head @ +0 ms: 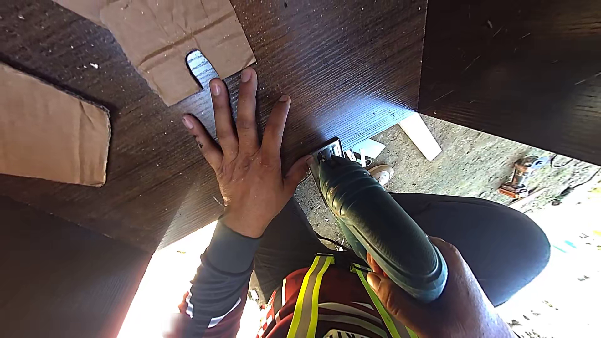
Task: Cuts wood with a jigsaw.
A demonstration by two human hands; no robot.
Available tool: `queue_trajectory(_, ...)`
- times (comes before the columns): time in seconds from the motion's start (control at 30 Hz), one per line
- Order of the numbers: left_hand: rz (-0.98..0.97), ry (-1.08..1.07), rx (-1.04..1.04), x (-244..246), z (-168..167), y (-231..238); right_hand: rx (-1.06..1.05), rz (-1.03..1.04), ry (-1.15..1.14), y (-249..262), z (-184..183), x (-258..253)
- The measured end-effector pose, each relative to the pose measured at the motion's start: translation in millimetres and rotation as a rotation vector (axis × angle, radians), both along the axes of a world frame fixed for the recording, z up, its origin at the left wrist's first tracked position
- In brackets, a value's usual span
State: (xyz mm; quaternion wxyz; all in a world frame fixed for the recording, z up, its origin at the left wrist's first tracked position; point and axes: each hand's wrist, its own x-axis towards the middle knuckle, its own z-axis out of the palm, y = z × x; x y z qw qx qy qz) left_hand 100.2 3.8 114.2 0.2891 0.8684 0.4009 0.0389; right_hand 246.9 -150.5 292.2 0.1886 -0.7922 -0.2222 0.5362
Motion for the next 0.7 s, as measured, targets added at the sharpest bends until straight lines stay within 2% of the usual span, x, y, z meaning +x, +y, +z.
queue_trajectory(0.7,0.023,-0.034,-0.054,1,2,1,0.049,0.291,-0.044,18,-1,28)
